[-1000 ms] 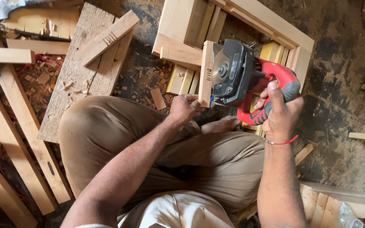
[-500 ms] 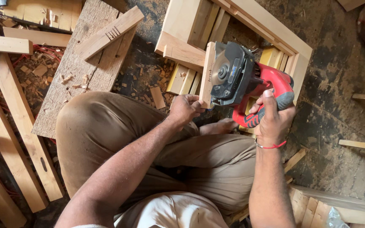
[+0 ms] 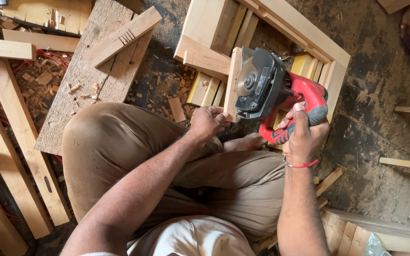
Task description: The person uses a red circular saw to cut a small wooden plank held against a larger wooden frame. They make several cuts, adjusting the wood's position between each cut, and then place the cut pieces aside.
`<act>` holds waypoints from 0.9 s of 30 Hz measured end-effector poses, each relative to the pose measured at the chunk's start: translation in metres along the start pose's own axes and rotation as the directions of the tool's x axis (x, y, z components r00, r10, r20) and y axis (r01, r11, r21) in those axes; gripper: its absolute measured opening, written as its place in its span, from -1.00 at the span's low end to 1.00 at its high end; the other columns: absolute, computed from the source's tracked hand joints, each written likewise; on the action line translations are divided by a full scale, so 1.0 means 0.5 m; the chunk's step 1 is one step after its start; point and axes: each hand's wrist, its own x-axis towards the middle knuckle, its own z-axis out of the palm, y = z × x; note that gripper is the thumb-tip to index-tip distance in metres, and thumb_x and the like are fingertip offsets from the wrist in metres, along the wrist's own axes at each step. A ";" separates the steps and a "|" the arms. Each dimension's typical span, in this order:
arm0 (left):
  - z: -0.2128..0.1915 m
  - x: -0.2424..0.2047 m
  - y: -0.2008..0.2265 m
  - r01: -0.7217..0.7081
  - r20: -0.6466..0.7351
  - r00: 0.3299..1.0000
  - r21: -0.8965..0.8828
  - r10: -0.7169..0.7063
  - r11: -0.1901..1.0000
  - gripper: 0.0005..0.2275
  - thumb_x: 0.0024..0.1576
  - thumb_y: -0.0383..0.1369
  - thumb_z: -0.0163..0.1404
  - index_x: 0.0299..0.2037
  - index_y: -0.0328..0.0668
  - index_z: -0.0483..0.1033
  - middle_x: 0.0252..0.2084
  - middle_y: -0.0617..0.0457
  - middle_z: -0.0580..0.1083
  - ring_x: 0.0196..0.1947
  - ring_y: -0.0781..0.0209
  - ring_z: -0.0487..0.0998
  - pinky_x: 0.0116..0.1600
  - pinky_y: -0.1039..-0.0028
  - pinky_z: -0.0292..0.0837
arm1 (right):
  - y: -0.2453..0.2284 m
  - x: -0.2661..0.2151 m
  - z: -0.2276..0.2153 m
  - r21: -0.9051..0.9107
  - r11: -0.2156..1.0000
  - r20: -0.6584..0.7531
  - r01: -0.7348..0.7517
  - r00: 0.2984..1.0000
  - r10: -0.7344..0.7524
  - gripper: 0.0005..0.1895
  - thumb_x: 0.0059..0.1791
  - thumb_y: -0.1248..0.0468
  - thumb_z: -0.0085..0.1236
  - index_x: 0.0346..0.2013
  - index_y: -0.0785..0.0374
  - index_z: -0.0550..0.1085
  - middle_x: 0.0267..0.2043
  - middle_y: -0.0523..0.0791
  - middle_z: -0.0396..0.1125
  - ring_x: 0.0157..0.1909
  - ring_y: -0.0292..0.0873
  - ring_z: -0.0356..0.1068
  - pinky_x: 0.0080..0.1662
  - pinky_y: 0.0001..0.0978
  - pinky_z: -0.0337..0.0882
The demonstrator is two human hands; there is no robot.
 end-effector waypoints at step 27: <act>-0.001 -0.005 0.004 -0.012 -0.003 1.000 0.023 0.012 1.000 -0.66 0.24 -0.37 0.01 0.16 -0.42 0.45 -0.07 -0.09 0.62 -0.13 0.26 0.67 -0.03 0.46 0.63 | 0.010 -0.002 0.007 -0.027 0.999 -0.033 0.017 0.999 -0.018 -0.84 0.07 0.37 0.12 -0.09 0.40 0.46 -0.44 -0.08 0.30 -0.51 -0.21 0.31 -0.43 -0.35 0.45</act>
